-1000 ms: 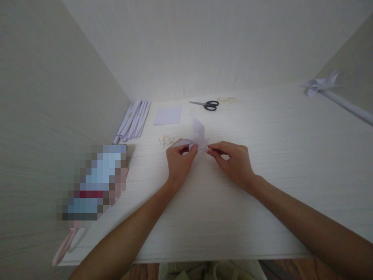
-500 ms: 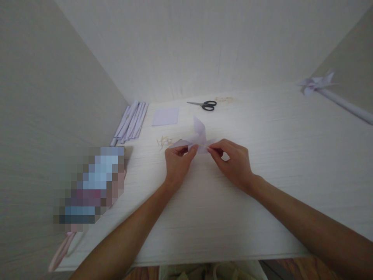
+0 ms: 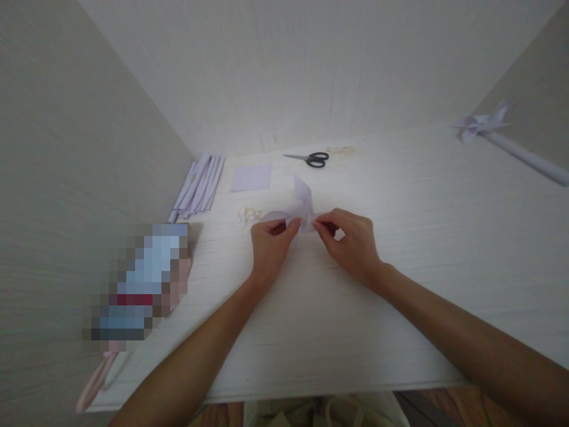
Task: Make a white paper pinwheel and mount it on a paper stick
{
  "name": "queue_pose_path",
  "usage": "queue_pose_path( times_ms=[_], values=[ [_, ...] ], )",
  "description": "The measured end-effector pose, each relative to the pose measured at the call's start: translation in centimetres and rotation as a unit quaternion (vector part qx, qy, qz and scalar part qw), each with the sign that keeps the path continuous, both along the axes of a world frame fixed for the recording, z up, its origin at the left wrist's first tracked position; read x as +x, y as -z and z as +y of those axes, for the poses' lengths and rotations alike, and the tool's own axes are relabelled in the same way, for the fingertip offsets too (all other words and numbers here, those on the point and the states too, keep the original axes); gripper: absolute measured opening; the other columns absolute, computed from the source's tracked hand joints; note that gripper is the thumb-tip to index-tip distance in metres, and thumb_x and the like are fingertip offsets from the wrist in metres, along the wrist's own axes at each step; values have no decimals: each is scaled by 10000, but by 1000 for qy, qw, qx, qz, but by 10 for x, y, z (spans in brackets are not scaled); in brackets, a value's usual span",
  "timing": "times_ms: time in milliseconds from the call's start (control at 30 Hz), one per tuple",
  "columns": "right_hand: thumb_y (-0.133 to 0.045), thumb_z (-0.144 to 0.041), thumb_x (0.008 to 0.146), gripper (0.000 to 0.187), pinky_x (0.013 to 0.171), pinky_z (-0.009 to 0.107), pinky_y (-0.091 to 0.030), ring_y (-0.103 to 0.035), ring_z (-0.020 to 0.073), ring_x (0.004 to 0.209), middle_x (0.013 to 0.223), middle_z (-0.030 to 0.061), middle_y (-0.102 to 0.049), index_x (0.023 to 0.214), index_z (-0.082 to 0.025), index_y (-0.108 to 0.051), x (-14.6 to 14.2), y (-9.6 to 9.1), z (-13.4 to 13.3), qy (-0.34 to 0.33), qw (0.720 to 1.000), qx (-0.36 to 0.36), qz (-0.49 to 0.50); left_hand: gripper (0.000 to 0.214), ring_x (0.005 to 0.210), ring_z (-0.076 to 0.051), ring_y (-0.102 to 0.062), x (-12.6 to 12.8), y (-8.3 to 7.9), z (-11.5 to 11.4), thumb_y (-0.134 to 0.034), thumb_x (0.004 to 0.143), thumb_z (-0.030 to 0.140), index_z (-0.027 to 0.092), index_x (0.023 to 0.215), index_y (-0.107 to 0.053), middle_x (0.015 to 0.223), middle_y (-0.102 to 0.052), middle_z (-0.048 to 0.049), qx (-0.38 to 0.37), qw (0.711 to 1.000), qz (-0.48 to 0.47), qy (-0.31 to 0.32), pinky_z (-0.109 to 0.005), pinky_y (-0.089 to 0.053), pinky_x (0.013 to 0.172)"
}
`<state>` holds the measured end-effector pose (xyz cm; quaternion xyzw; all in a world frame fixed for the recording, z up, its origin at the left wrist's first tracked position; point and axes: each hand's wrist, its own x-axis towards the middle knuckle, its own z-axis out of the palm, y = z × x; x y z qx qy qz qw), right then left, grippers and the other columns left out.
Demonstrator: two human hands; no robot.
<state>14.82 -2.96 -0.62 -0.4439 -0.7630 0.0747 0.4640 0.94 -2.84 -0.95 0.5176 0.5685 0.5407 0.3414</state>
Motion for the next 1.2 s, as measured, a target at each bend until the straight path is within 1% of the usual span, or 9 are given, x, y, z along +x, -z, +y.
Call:
queue_pose_path(
  times_ms=[133,200,433,700,833,1000,1200],
  values=[
    [-533,-146,730,87,520,195,-401,-511,83,506,589,4,-588,674,-136,-600,-1,1,1,0,1000,-9,5,223,436,-53,-357,1,0,1,-621,602,310,135,472,-576,447,-434,46,-9,1000,9,-13,-190,-287,408],
    [-534,-146,726,89,519,195,-403,-516,86,509,590,6,-593,668,-138,-601,-1,0,1,2,1000,-16,5,237,435,-51,-344,2,0,1,-622,599,311,131,460,-557,443,-416,49,-9,1000,8,-16,-191,-269,403],
    [-539,-157,722,96,533,207,-406,-524,95,513,588,10,-604,656,-141,-606,-2,-1,2,16,999,-28,-6,162,472,-61,-408,3,1,2,-620,600,283,133,537,-622,504,-510,30,-3,1000,-15,-5,-194,-322,447],
    [-532,-163,720,105,535,210,-404,-528,100,513,590,19,-613,653,-131,-607,-3,0,2,25,998,-60,-1,133,493,-74,-474,2,5,4,-619,590,266,139,557,-640,550,-580,13,-18,999,-36,-7,-199,-362,467],
    [-526,-182,732,125,520,206,-389,-520,98,505,580,17,-607,654,-129,-607,-2,0,3,32,997,-75,-4,119,504,-76,-494,2,6,4,-615,594,257,145,581,-653,570,-600,11,-22,999,-46,-3,-200,-379,486],
    [-529,-196,734,126,509,208,-377,-509,98,499,571,14,-599,654,-133,-604,-2,-1,3,45,996,-76,-8,110,511,-82,-505,2,5,4,-614,597,245,145,594,-659,581,-614,8,-30,999,-43,0,-202,-385,486],
    [-530,-188,731,121,527,214,-380,-511,100,505,577,16,-599,643,-138,-595,-2,1,4,34,997,-67,-23,125,498,-80,-494,2,5,4,-613,601,260,144,578,-653,563,-604,13,-31,999,-28,-4,-201,-379,475]
  ],
)
